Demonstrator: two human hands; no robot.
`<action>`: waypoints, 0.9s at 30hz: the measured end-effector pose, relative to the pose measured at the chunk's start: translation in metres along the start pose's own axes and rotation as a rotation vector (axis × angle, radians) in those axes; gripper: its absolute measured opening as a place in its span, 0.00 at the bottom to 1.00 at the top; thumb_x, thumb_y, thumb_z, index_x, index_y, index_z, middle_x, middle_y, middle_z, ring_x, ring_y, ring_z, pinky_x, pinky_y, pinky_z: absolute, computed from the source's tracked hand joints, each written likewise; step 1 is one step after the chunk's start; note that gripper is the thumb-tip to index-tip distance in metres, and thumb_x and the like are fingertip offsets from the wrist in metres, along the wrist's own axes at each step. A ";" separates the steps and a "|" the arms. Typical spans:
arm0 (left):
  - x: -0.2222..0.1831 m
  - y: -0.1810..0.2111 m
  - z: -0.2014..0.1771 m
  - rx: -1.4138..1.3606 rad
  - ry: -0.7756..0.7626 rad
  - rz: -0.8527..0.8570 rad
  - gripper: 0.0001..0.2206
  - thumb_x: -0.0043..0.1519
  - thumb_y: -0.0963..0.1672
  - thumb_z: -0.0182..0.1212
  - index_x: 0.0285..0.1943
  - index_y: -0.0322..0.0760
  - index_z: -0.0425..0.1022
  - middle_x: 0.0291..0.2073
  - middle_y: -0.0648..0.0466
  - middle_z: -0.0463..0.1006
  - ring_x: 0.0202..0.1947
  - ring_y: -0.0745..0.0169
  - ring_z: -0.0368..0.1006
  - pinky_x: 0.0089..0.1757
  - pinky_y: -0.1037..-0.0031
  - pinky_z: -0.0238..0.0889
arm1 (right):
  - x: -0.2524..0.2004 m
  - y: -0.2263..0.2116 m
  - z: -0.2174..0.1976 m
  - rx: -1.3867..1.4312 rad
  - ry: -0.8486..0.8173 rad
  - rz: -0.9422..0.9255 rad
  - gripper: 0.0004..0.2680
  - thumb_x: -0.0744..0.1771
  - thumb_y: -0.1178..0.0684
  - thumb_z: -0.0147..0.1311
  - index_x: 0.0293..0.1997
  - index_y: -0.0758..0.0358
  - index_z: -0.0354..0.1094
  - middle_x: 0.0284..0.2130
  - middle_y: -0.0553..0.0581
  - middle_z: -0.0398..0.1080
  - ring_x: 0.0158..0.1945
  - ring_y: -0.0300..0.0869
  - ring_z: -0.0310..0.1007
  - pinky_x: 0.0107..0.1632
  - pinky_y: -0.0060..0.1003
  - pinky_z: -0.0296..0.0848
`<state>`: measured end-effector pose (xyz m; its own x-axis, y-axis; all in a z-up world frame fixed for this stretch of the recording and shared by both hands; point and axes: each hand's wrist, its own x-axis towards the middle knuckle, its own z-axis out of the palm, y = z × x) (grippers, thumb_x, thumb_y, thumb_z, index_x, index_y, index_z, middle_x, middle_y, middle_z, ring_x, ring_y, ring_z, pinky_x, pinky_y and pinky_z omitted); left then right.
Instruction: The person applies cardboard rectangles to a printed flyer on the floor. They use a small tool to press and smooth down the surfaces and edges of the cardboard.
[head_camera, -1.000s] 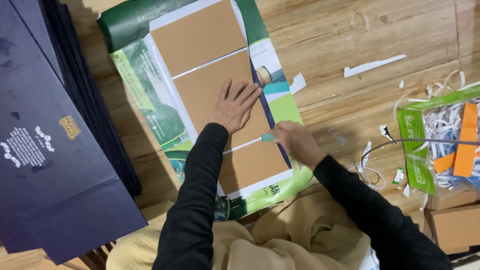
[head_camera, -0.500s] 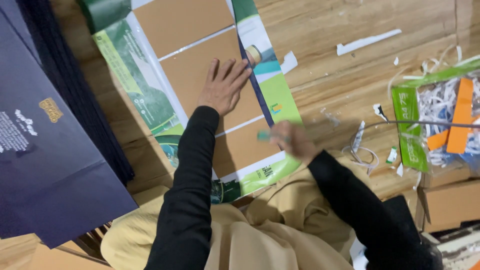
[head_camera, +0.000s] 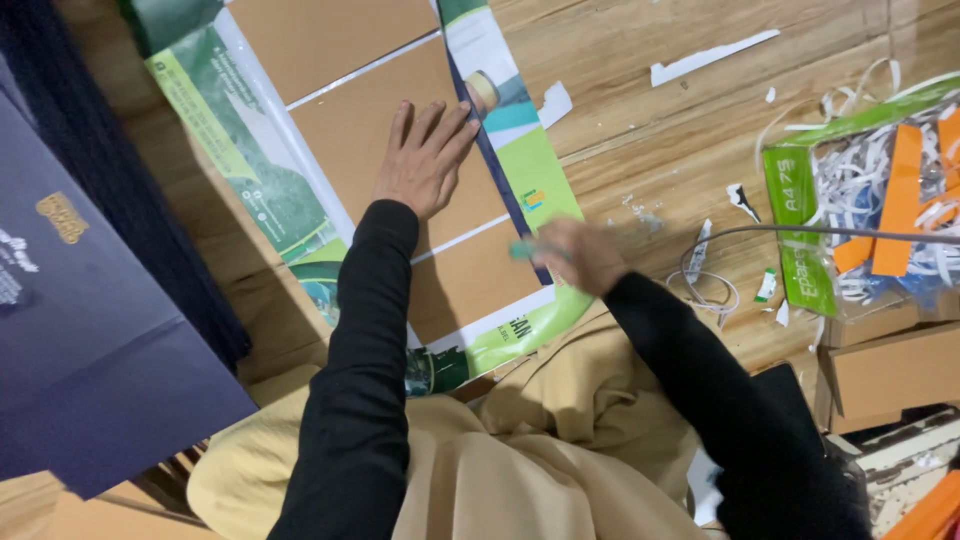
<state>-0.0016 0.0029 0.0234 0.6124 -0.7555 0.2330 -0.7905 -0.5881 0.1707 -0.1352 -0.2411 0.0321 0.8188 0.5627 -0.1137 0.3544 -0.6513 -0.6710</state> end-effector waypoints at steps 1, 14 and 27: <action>0.004 -0.001 0.003 -0.005 0.004 0.002 0.23 0.55 0.42 0.49 0.63 0.40 0.59 0.60 0.49 0.60 0.56 0.44 0.56 0.56 0.49 0.36 | 0.017 0.006 -0.005 -0.004 -0.002 0.005 0.11 0.64 0.53 0.40 0.47 0.49 0.68 0.26 0.54 0.64 0.31 0.45 0.62 0.29 0.40 0.63; 0.000 -0.005 0.007 0.036 -0.043 -0.022 0.27 0.54 0.45 0.52 0.65 0.43 0.56 0.63 0.52 0.56 0.59 0.45 0.53 0.56 0.49 0.39 | 0.000 -0.016 0.014 -0.016 -0.020 0.257 0.04 0.64 0.50 0.45 0.32 0.56 0.59 0.25 0.55 0.57 0.25 0.47 0.58 0.24 0.42 0.57; 0.000 -0.001 0.002 0.050 -0.018 -0.011 0.23 0.55 0.44 0.51 0.62 0.41 0.60 0.60 0.50 0.59 0.57 0.46 0.54 0.56 0.51 0.39 | -0.038 -0.019 0.027 -0.068 -0.239 0.387 0.16 0.62 0.36 0.34 0.36 0.54 0.64 0.32 0.50 0.58 0.41 0.40 0.63 0.35 0.39 0.63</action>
<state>-0.0006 0.0030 0.0213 0.6216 -0.7534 0.2145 -0.7825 -0.6100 0.1251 -0.1852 -0.2360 0.0294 0.7723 0.3683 -0.5176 0.0785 -0.8639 -0.4975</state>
